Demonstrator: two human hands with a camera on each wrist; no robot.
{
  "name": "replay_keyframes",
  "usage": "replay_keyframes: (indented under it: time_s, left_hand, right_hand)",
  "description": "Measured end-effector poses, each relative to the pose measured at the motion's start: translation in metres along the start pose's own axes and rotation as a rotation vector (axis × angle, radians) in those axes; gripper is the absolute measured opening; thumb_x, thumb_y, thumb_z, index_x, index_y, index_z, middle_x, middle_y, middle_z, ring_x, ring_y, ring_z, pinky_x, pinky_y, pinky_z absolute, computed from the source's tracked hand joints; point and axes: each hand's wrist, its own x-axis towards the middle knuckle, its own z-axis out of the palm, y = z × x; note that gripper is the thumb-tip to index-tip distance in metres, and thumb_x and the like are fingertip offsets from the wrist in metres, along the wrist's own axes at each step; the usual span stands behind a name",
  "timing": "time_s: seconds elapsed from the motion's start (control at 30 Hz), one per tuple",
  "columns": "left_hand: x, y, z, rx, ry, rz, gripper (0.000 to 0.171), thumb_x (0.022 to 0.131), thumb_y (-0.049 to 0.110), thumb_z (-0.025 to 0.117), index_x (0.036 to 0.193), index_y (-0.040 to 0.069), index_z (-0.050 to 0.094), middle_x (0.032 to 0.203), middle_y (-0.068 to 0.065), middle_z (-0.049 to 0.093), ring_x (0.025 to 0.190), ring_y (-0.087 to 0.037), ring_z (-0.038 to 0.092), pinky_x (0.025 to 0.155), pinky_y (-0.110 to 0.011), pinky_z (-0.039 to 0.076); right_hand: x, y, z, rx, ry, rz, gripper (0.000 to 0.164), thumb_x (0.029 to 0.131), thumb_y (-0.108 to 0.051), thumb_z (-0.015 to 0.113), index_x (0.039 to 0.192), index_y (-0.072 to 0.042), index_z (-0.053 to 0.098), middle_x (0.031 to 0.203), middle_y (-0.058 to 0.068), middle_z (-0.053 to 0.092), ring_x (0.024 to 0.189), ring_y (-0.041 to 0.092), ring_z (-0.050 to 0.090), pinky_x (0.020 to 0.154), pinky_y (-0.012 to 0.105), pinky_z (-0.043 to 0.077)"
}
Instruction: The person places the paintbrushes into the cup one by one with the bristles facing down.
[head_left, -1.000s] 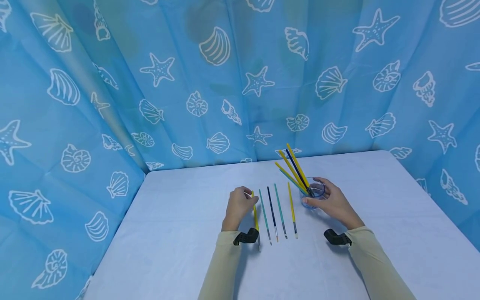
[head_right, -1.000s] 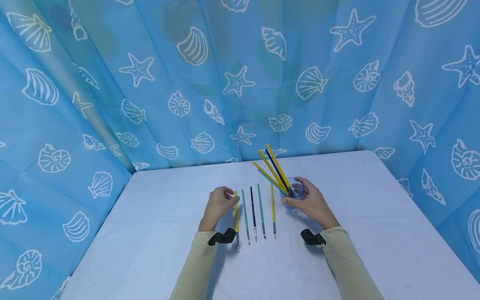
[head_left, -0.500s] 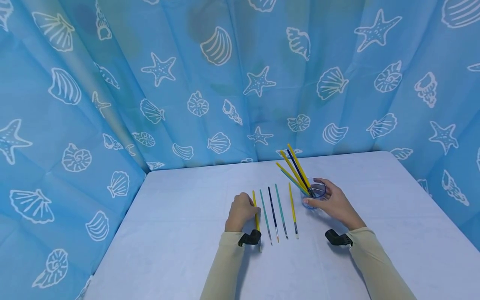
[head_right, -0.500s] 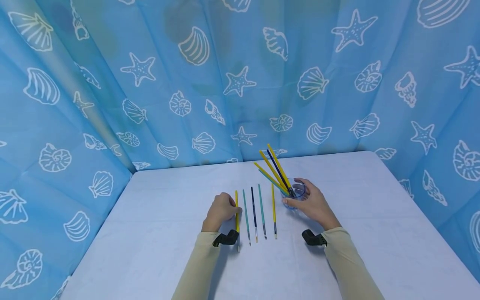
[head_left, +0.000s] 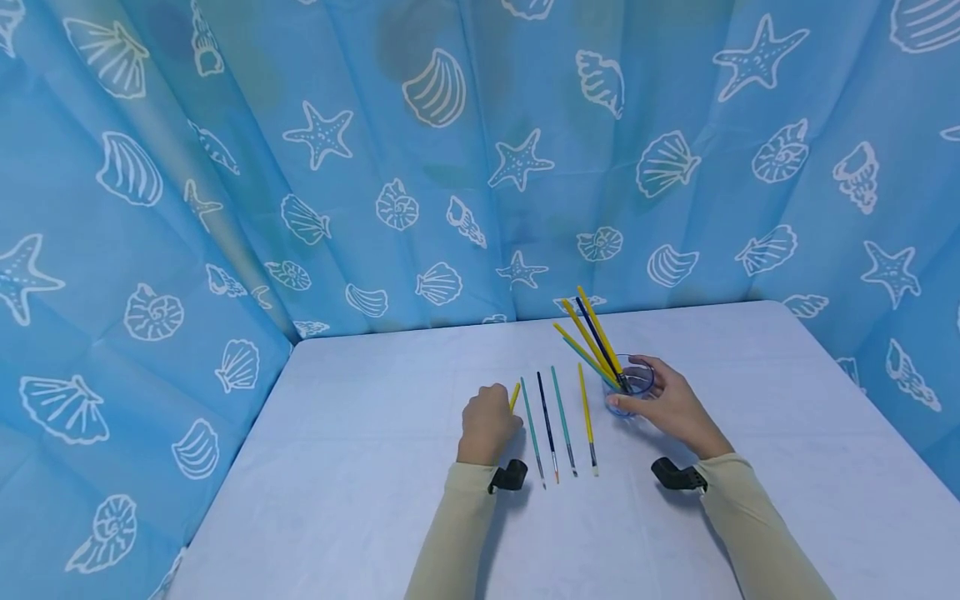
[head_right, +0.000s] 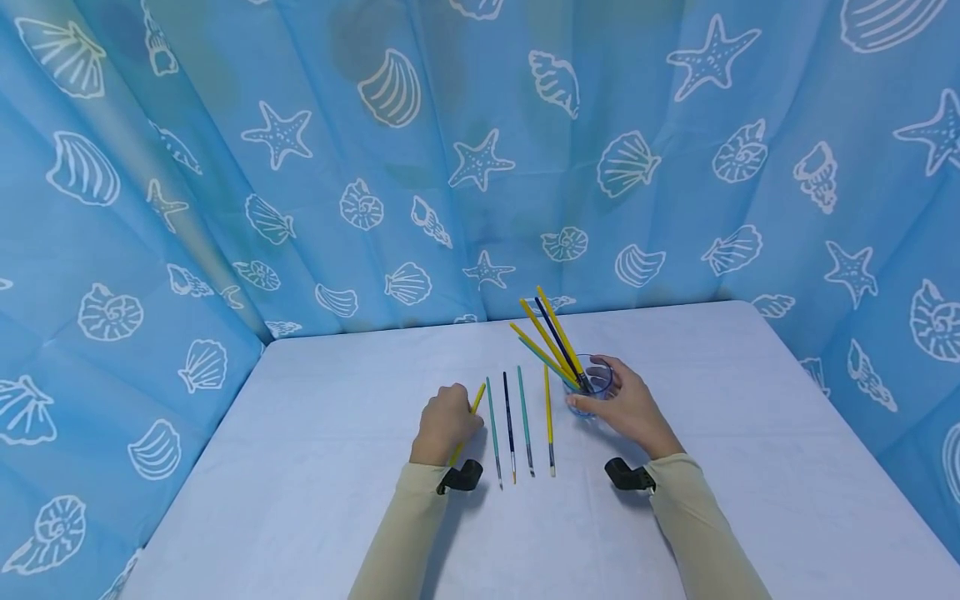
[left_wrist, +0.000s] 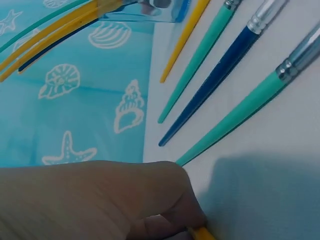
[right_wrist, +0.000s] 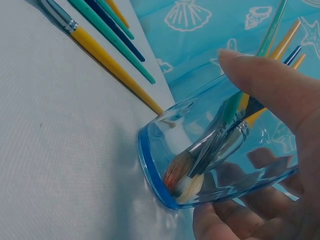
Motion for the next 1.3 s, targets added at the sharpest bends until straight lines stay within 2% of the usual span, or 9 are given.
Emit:
replay_keyframes:
  time_s: [0.13, 0.23, 0.33, 0.5, 0.6, 0.9, 1.1, 1.3]
  left_hand:
    - [0.001, -0.003, 0.0, 0.058, 0.016, 0.046, 0.019, 0.085, 0.017, 0.083, 0.088, 0.006, 0.068, 0.07, -0.004, 0.06, 0.059, -0.019, 0.054, 0.053, -0.029, 0.04]
    - [0.004, -0.009, -0.001, 0.033, -0.007, 0.042, 0.023, 0.085, 0.02, 0.082, 0.082, 0.007, 0.063, 0.067, -0.004, 0.057, 0.056, -0.018, 0.053, 0.049, -0.027, 0.04]
    - [0.005, -0.014, -0.003, -0.026, -0.041, 0.025, 0.022, 0.086, 0.022, 0.08, 0.087, 0.005, 0.065, 0.071, -0.005, 0.06, 0.057, -0.017, 0.056, 0.049, -0.026, 0.043]
    - [0.004, -0.017, -0.01, -0.162, -0.092, -0.009, 0.03, 0.088, 0.024, 0.079, 0.106, 0.003, 0.067, 0.083, -0.007, 0.066, 0.06, -0.016, 0.062, 0.056, -0.026, 0.048]
    - [0.003, -0.016, -0.014, -0.237, -0.113, -0.024, 0.034, 0.089, 0.024, 0.079, 0.113, 0.003, 0.065, 0.087, -0.008, 0.068, 0.06, -0.016, 0.065, 0.059, -0.027, 0.05]
    - [0.004, -0.016, -0.018, -0.386, -0.147, -0.007, 0.035, 0.092, 0.022, 0.076, 0.118, 0.004, 0.062, 0.092, -0.008, 0.071, 0.062, -0.016, 0.07, 0.066, -0.03, 0.055]
    - [0.008, -0.02, -0.018, -0.535, -0.142, 0.055, 0.034, 0.092, 0.018, 0.072, 0.12, 0.003, 0.06, 0.09, -0.01, 0.071, 0.06, -0.017, 0.072, 0.061, -0.03, 0.058]
    - [0.012, -0.019, -0.018, -0.646, -0.123, 0.05, 0.035, 0.089, 0.016, 0.07, 0.12, 0.004, 0.057, 0.091, -0.01, 0.07, 0.059, -0.017, 0.071, 0.06, -0.031, 0.062]
  right_hand:
    - [-0.001, -0.003, -0.001, -0.004, -0.005, 0.012, 0.099, 0.085, -0.05, 0.082, 0.161, -0.012, 0.03, 0.163, 0.024, 0.038, 0.149, 0.051, 0.035, 0.115, 0.07, 0.037]
    - [-0.001, -0.004, -0.001, -0.004, -0.007, 0.019, 0.1, 0.086, -0.05, 0.082, 0.161, -0.011, 0.03, 0.163, 0.025, 0.037, 0.149, 0.051, 0.035, 0.116, 0.069, 0.037]
    - [0.0, -0.003, 0.0, -0.001, -0.011, 0.02, 0.1, 0.085, -0.05, 0.082, 0.162, -0.012, 0.029, 0.163, 0.024, 0.037, 0.15, 0.051, 0.035, 0.116, 0.069, 0.037]
    - [0.0, -0.002, -0.001, 0.002, -0.015, 0.02, 0.1, 0.085, -0.05, 0.082, 0.162, -0.012, 0.029, 0.164, 0.024, 0.036, 0.15, 0.051, 0.034, 0.116, 0.069, 0.036]
    - [0.0, -0.003, -0.001, 0.003, -0.015, 0.021, 0.1, 0.086, -0.049, 0.081, 0.162, -0.011, 0.028, 0.163, 0.024, 0.036, 0.15, 0.051, 0.034, 0.116, 0.069, 0.036]
    - [0.0, -0.001, -0.001, 0.007, -0.009, 0.004, 0.099, 0.086, -0.047, 0.082, 0.162, -0.011, 0.029, 0.161, 0.025, 0.041, 0.148, 0.049, 0.039, 0.117, 0.067, 0.037]
    - [-0.001, -0.002, -0.001, 0.037, -0.019, -0.015, 0.097, 0.087, -0.046, 0.081, 0.161, -0.009, 0.029, 0.159, 0.026, 0.042, 0.148, 0.049, 0.04, 0.118, 0.066, 0.037]
    - [-0.002, -0.004, -0.002, 0.041, -0.027, -0.008, 0.099, 0.087, -0.047, 0.081, 0.161, -0.009, 0.028, 0.16, 0.026, 0.041, 0.148, 0.051, 0.039, 0.118, 0.067, 0.036]
